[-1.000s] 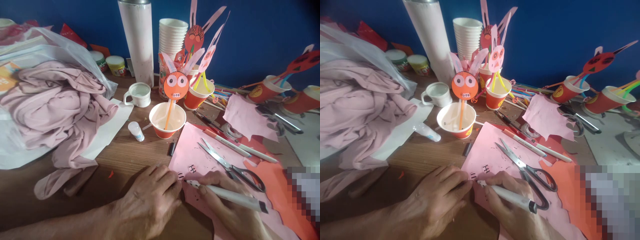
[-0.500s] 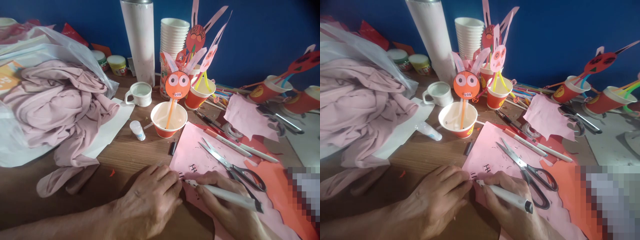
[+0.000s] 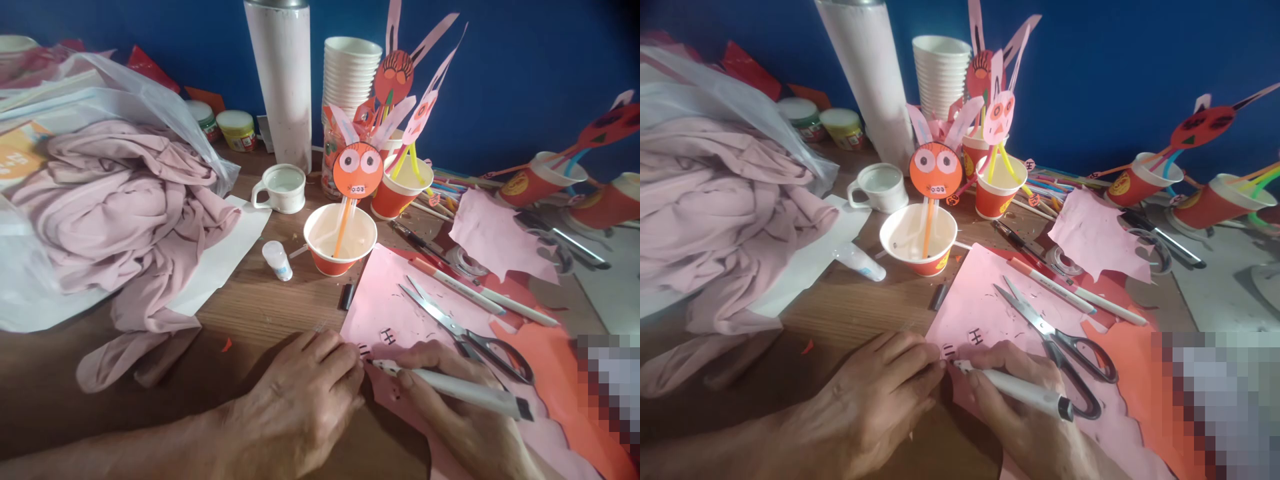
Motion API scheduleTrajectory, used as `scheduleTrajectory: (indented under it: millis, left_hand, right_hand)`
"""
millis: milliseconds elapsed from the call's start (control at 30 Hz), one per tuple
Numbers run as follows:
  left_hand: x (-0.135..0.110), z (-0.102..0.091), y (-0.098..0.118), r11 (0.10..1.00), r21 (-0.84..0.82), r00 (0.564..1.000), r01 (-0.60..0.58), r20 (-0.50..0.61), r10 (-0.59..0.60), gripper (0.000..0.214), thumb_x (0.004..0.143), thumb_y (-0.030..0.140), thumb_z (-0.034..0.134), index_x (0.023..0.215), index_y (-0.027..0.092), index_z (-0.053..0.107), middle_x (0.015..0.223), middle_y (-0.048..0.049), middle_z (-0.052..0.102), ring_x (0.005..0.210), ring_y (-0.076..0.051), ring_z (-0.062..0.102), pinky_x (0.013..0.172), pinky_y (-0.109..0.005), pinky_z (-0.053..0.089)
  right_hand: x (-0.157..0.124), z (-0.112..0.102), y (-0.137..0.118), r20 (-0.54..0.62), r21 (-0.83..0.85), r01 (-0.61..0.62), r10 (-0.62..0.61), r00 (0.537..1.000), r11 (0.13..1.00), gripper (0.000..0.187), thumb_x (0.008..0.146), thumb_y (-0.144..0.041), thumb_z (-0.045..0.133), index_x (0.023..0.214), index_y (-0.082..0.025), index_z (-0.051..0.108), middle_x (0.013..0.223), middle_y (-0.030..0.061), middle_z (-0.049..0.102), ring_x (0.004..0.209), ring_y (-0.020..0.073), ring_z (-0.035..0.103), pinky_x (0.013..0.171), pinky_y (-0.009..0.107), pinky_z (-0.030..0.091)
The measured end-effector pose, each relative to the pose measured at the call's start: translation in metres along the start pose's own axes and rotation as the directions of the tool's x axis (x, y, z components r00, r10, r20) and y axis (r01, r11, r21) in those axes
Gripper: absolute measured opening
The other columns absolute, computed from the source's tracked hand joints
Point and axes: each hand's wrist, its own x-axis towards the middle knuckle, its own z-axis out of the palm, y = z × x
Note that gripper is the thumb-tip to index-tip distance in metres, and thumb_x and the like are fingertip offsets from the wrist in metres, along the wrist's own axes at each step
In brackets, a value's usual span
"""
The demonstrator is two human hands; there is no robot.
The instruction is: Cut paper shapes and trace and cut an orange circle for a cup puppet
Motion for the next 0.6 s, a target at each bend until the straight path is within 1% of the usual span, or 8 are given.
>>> scheduleTrajectory:
  millis: [267,400,500,600]
  left_hand:
    - [0.0015,-0.0029,0.0014,1.0,0.012,1.0,-0.007,0.009,0.007,0.016,0.09,0.016,0.041,0.095,0.012,0.056,0.093,-0.006,0.057,0.081,-0.021,0.047,0.067,-0.038,0.043]
    - [0.002,-0.0038,0.0015,0.999,0.03,1.0,-0.025,0.0,0.025,0.015,0.09,0.017,0.043,0.092,0.013,0.057,0.092,-0.0056,0.057,0.081,-0.021,0.047,0.067,-0.038,0.043]
    - [0.0022,-0.0057,0.0017,0.999,0.042,0.999,-0.029,0.029,0.028,0.015,0.09,0.017,0.042,0.089,0.014,0.057,0.092,-0.0057,0.057,0.081,-0.02,0.047,0.068,-0.037,0.043]
    - [0.0026,-0.0068,0.0015,0.998,0.045,0.999,-0.033,0.033,0.031,0.014,0.089,0.016,0.043,0.087,0.014,0.057,0.091,-0.006,0.057,0.081,-0.02,0.047,0.068,-0.037,0.043]
  right_hand:
    - [0.0019,0.0022,0.0014,0.033,-0.052,0.051,-0.049,0.998,0.997,0.012,0.081,-0.018,0.056,0.081,-0.02,0.067,0.074,0.0,0.075,0.059,0.0113,0.069,0.055,0.017,0.055]
    - [0.0026,0.0021,0.0007,0.048,-0.063,0.044,-0.041,0.998,0.997,0.012,0.081,-0.019,0.056,0.078,-0.02,0.067,0.079,0.0009,0.075,0.064,0.0129,0.071,0.058,0.018,0.056]
    - [0.0025,0.0019,0.0003,0.058,-0.079,0.052,-0.048,0.997,0.996,0.013,0.082,-0.021,0.055,0.077,-0.021,0.067,0.076,0.0011,0.075,0.063,0.0142,0.071,0.059,0.02,0.057]
    - [0.0022,0.0023,-0.0003,0.058,-0.09,0.047,-0.042,0.997,0.995,0.013,0.082,-0.021,0.055,0.077,-0.02,0.066,0.072,0.002,0.075,0.062,0.0155,0.071,0.056,0.021,0.057]
